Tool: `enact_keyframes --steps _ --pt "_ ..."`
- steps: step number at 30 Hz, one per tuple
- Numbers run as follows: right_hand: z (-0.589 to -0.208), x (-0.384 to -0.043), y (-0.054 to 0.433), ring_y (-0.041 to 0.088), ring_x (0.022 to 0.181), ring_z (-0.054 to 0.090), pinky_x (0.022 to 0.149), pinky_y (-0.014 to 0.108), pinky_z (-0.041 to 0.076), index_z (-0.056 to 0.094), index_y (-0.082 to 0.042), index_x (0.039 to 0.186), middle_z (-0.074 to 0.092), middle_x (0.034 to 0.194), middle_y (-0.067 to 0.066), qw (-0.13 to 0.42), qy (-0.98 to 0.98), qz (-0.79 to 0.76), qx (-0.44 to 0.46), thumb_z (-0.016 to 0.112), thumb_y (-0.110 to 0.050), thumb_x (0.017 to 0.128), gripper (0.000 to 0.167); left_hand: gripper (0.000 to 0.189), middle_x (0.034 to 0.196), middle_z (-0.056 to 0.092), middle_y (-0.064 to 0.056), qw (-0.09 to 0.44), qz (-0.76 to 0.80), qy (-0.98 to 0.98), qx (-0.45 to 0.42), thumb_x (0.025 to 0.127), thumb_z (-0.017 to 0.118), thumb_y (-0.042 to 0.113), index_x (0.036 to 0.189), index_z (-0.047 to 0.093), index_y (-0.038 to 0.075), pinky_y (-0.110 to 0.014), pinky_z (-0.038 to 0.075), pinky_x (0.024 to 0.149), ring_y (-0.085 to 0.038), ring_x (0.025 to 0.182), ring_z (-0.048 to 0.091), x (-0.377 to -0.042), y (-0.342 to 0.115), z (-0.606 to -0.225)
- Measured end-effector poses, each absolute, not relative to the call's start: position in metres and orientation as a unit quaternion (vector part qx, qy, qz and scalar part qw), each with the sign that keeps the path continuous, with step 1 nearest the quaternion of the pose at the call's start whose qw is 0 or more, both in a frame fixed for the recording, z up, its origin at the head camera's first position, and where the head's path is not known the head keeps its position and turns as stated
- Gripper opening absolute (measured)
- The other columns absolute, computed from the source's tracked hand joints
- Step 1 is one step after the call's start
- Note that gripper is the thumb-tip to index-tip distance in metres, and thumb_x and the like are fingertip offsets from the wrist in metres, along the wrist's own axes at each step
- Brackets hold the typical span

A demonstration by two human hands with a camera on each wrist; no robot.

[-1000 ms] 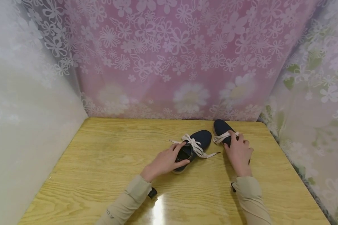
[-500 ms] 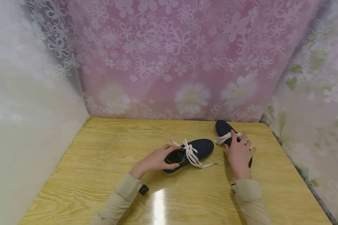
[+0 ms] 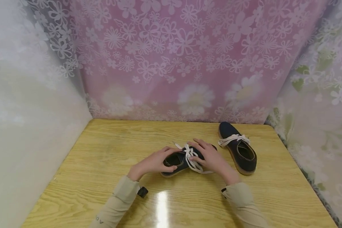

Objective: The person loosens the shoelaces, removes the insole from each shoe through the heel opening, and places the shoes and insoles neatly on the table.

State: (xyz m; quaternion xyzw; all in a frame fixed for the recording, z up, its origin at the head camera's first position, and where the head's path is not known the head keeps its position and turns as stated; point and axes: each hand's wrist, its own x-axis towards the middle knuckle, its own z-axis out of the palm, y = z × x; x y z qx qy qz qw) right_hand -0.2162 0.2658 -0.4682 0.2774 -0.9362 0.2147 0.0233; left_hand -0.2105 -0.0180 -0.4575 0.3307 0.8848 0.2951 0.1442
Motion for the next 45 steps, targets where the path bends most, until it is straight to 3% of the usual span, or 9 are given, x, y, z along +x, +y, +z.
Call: enact_keyframes --steps 4,8,16,24,34,40,45 --pt "-0.472 -0.216 0.263 0.052 0.14 0.037 0.107 0.07 0.033 0.047 -0.013 0.153 0.042 0.154 0.022 -0.015 -0.942 0.212 0.26 0.06 -0.046 0.1 0.064 0.072 0.155 0.04 -0.008 0.148 0.294 0.884 0.331 0.097 0.063 0.048 0.16 0.032 0.033 -0.044 0.051 0.096 -0.028 0.123 0.058 -0.211 -0.017 -0.458" --pt "-0.472 -0.214 0.261 0.051 0.142 0.035 0.108 0.069 0.033 0.05 -0.008 0.15 0.043 0.154 0.021 -0.015 -0.944 0.21 0.254 0.06 -0.046 0.1 0.063 0.072 0.154 0.041 -0.008 0.143 0.291 0.888 0.326 0.097 0.064 0.047 0.159 0.032 0.032 -0.044 0.052 0.095 -0.027 0.123 0.058 -0.21 -0.016 -0.456" --pt "-0.471 -0.211 0.258 0.051 0.143 0.032 0.108 0.07 0.032 0.05 -0.006 0.149 0.041 0.155 0.022 -0.011 -0.947 0.209 0.242 0.061 -0.042 0.101 0.062 0.078 0.149 0.049 -0.009 0.065 0.236 0.92 0.307 0.092 0.061 0.067 0.157 0.038 0.03 -0.043 0.054 0.093 -0.026 0.119 0.062 -0.2 -0.005 -0.459" --pt "-0.471 -0.208 0.253 0.05 0.144 0.032 0.108 0.071 0.03 0.051 -0.008 0.149 0.042 0.154 0.023 0.002 -0.951 0.199 0.235 0.061 -0.044 0.1 0.062 0.077 0.144 0.052 -0.007 0.027 0.237 0.93 0.28 0.089 0.062 0.069 0.152 0.044 0.029 -0.048 0.057 0.085 -0.03 0.117 0.061 -0.193 0.0 -0.461" --pt "-0.476 -0.205 0.254 0.051 0.143 0.033 0.108 0.072 0.03 0.052 -0.01 0.149 0.044 0.153 0.021 0.013 -0.953 0.199 0.226 0.062 -0.043 0.1 0.06 0.071 0.143 0.052 -0.007 0.01 0.257 0.921 0.292 0.093 0.06 0.065 0.151 0.044 0.029 -0.046 0.056 0.086 -0.029 0.118 0.06 -0.193 0.001 -0.469" --pt "-0.473 -0.201 0.25 0.053 0.141 0.036 0.106 0.072 0.032 0.052 -0.01 0.149 0.045 0.151 0.023 0.014 -0.955 0.194 0.223 0.062 -0.044 0.1 0.061 0.07 0.142 0.053 -0.006 0.025 0.271 0.915 0.297 0.092 0.064 0.062 0.151 0.044 0.029 -0.045 0.056 0.088 -0.027 0.116 0.061 -0.195 -0.004 -0.47" --pt "-0.474 -0.197 0.245 0.052 0.141 0.036 0.111 0.069 0.028 0.051 -0.009 0.149 0.046 0.151 0.024 0.025 -0.958 0.179 0.222 0.061 -0.044 0.101 0.061 0.069 0.144 0.053 -0.007 0.04 0.283 0.909 0.302 0.092 0.066 0.06 0.15 0.046 0.029 -0.046 0.053 0.094 -0.027 0.121 0.059 -0.196 -0.01 -0.467"
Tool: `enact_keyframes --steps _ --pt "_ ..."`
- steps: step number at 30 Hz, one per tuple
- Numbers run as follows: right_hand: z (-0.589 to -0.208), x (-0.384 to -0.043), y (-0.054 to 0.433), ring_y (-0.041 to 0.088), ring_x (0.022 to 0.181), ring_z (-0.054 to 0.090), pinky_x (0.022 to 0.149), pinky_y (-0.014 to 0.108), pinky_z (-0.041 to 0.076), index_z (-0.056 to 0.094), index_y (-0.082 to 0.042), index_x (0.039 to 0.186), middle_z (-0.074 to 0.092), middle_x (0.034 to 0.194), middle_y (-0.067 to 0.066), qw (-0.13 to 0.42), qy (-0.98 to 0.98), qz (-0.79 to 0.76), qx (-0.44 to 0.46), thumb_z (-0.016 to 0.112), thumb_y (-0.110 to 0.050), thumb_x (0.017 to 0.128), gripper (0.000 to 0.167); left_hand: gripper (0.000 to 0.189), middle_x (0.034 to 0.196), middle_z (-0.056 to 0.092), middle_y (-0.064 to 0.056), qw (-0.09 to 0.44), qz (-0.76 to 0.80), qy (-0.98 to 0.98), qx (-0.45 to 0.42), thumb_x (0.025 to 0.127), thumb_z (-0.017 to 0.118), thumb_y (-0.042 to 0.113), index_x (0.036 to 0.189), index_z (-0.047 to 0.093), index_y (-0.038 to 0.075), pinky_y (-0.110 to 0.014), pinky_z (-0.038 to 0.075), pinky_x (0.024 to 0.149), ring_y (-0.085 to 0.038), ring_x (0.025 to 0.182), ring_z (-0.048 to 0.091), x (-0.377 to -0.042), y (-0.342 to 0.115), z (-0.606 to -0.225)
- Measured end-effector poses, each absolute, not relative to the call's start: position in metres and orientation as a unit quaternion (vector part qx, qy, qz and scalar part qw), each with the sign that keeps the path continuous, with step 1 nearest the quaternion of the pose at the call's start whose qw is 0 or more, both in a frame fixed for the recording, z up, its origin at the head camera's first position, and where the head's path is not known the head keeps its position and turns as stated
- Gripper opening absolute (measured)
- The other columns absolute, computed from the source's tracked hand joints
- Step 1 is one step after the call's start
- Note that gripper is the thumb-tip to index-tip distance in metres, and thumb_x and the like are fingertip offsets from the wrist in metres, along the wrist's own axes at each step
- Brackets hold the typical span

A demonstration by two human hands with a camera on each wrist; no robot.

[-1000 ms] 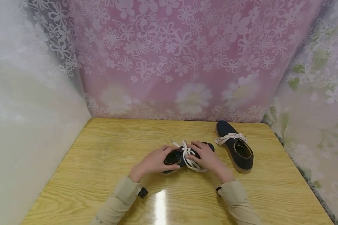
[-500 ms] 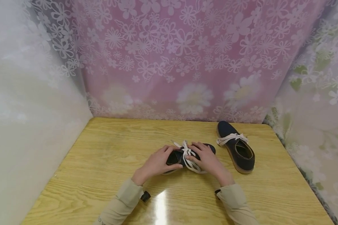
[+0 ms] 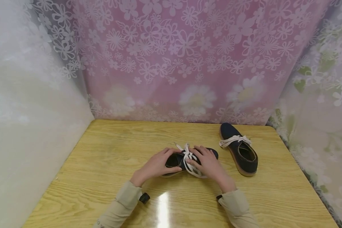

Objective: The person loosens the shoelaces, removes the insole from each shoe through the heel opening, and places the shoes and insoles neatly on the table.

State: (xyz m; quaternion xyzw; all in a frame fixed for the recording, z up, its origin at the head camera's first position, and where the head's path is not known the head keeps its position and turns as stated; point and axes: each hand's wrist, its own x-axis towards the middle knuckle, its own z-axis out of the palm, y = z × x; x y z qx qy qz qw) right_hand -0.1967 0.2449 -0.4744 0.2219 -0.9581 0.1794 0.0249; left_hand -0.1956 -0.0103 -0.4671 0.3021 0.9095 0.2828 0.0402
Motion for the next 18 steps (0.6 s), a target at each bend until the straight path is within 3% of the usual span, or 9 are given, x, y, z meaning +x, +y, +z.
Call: enact_keyframes --steps 11,18 --pt "-0.479 -0.193 0.244 0.049 0.142 0.036 0.112 0.069 0.028 0.048 -0.011 0.152 0.043 0.154 0.021 0.014 -0.938 0.214 0.271 0.063 -0.041 0.1 0.062 0.064 0.146 0.051 -0.003 0.07 0.298 0.9 0.311 0.092 0.068 0.058 0.147 0.049 0.032 -0.047 0.05 0.099 -0.025 0.126 0.057 -0.2 -0.028 -0.467" --pt "-0.477 -0.193 0.244 0.047 0.138 0.042 0.107 0.065 0.037 0.05 -0.013 0.151 0.048 0.15 0.02 0.004 -0.927 0.229 0.296 0.058 -0.034 0.104 0.053 0.063 0.15 0.047 0.003 0.101 0.339 0.876 0.327 0.09 0.072 0.055 0.146 0.05 0.034 -0.047 0.044 0.109 -0.022 0.136 0.05 -0.207 -0.045 -0.468"
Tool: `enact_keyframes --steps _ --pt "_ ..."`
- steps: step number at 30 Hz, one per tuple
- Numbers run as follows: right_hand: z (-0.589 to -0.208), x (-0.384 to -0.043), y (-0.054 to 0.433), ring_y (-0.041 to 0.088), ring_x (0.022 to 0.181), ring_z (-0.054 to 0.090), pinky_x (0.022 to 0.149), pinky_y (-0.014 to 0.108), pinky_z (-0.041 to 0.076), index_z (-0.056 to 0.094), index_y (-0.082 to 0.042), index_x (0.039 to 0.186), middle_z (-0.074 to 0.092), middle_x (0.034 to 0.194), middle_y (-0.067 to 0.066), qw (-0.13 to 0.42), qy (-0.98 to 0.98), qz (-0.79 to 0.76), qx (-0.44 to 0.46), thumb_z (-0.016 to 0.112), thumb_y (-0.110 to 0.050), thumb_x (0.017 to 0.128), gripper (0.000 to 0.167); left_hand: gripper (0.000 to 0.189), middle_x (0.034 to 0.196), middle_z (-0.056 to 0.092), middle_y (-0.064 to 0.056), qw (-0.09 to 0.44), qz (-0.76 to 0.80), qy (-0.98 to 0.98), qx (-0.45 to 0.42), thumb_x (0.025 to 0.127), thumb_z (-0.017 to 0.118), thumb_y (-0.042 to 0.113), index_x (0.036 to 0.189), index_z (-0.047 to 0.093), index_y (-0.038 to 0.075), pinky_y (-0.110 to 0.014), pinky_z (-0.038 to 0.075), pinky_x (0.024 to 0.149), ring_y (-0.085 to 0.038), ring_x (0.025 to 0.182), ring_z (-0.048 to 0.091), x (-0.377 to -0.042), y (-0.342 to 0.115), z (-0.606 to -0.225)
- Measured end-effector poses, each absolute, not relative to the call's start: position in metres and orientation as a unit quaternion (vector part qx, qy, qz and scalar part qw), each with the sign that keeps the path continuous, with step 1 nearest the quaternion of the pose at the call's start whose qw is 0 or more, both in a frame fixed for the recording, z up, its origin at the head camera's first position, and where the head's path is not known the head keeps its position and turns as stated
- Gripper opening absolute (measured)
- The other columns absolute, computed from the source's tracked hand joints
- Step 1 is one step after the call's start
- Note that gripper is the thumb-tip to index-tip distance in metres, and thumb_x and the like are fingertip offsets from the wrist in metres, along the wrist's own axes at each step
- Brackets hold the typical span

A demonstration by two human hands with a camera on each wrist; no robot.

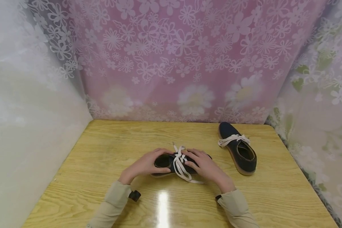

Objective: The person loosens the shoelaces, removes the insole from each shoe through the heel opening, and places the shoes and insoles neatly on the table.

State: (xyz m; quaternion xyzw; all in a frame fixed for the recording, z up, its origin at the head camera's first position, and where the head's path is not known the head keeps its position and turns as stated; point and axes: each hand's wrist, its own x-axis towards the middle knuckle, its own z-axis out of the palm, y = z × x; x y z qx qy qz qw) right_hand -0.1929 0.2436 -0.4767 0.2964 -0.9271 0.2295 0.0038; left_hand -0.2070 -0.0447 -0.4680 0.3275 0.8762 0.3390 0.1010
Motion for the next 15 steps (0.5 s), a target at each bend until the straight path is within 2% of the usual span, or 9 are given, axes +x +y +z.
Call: enact_keyframes --steps 5,15 --pt "-0.474 -0.189 0.239 0.044 0.133 0.049 0.104 0.061 0.043 0.051 -0.016 0.15 0.052 0.147 0.019 0.015 -0.921 0.225 0.316 0.068 -0.042 0.097 0.062 0.062 0.149 0.048 0.005 0.116 0.349 0.866 0.339 0.09 0.074 0.052 0.145 0.051 0.034 -0.046 0.042 0.111 -0.018 0.138 0.047 -0.21 -0.055 -0.468" --pt "-0.472 -0.186 0.23 0.038 0.128 0.055 0.103 0.058 0.045 0.056 -0.02 0.143 0.057 0.142 0.013 0.003 -0.917 0.237 0.32 0.072 -0.051 0.091 0.062 0.061 0.147 0.048 0.006 0.143 0.368 0.852 0.344 0.09 0.077 0.047 0.144 0.052 0.035 -0.047 0.04 0.112 -0.018 0.137 0.046 -0.209 -0.069 -0.465"
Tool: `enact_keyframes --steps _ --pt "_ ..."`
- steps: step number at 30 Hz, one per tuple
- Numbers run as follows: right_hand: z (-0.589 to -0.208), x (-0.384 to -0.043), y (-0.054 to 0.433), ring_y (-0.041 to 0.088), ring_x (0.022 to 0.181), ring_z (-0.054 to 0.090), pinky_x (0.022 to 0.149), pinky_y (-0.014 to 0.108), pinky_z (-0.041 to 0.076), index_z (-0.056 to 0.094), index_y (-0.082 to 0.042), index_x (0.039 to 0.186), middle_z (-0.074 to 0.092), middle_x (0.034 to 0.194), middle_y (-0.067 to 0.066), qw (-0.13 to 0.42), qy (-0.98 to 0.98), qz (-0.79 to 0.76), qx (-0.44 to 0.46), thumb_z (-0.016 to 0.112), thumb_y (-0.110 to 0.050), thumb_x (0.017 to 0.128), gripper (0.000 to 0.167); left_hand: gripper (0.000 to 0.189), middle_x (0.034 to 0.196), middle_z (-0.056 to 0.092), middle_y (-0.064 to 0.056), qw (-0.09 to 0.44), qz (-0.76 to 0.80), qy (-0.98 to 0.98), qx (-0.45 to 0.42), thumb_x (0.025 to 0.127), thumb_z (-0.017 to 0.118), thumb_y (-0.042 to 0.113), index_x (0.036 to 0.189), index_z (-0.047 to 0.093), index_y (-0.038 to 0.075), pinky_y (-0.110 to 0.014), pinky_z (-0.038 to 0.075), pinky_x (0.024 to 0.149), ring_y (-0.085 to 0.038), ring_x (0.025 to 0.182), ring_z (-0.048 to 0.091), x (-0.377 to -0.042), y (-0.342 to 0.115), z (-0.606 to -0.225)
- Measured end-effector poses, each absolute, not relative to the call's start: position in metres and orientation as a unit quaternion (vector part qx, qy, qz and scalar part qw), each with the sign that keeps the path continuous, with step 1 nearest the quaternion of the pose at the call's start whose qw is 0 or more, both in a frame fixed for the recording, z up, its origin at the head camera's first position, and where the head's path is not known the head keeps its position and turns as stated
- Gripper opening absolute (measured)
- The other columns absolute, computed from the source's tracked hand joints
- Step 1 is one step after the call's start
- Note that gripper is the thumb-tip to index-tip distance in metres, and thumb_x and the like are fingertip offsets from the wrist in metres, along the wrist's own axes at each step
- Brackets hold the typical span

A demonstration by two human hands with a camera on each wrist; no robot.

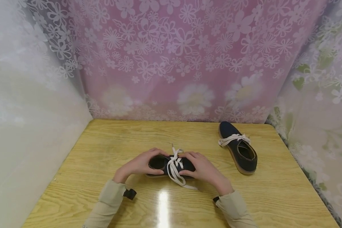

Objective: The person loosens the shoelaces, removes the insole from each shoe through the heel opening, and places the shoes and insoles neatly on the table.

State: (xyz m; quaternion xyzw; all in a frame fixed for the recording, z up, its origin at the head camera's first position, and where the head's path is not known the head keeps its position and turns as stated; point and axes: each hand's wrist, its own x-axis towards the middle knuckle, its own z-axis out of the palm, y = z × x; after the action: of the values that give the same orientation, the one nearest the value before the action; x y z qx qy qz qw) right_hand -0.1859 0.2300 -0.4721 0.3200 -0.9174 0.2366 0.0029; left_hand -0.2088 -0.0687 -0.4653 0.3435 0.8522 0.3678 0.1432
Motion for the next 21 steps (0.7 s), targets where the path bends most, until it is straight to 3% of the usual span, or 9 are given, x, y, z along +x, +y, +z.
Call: enact_keyframes --steps 5,12,16,21 --pt "-0.473 -0.184 0.227 0.035 0.126 0.057 0.1 0.056 0.048 0.058 -0.023 0.141 0.059 0.139 0.01 0.017 -0.913 0.227 0.339 0.074 -0.049 0.091 0.059 0.059 0.144 0.049 0.007 0.14 0.366 0.854 0.341 0.089 0.077 0.045 0.142 0.053 0.034 -0.046 0.041 0.111 -0.017 0.135 0.048 -0.204 -0.072 -0.464" --pt "-0.476 -0.181 0.215 0.035 0.128 0.057 0.1 0.056 0.049 0.057 -0.016 0.143 0.055 0.145 0.011 0.05 -0.9 0.213 0.377 0.075 -0.045 0.091 0.062 0.056 0.143 0.05 0.005 0.144 0.364 0.853 0.346 0.09 0.078 0.041 0.14 0.055 0.031 -0.045 0.042 0.111 -0.018 0.134 0.049 -0.2 -0.075 -0.46" --pt "-0.478 -0.175 0.204 0.034 0.132 0.053 0.105 0.056 0.044 0.051 -0.012 0.149 0.051 0.149 0.009 0.036 -0.908 0.193 0.371 0.066 -0.053 0.095 0.068 0.056 0.145 0.048 0.002 0.154 0.364 0.849 0.35 0.09 0.079 0.039 0.14 0.056 0.031 -0.048 0.04 0.112 -0.022 0.139 0.045 -0.199 -0.077 -0.46" --pt "-0.481 -0.166 0.197 0.035 0.141 0.044 0.112 0.067 0.031 0.043 -0.013 0.155 0.044 0.157 0.008 0.017 -0.935 0.138 0.327 0.053 -0.061 0.099 0.075 0.056 0.147 0.047 -0.001 0.166 0.364 0.847 0.349 0.09 0.078 0.039 0.141 0.055 0.028 -0.051 0.038 0.113 -0.026 0.143 0.041 -0.198 -0.079 -0.457"
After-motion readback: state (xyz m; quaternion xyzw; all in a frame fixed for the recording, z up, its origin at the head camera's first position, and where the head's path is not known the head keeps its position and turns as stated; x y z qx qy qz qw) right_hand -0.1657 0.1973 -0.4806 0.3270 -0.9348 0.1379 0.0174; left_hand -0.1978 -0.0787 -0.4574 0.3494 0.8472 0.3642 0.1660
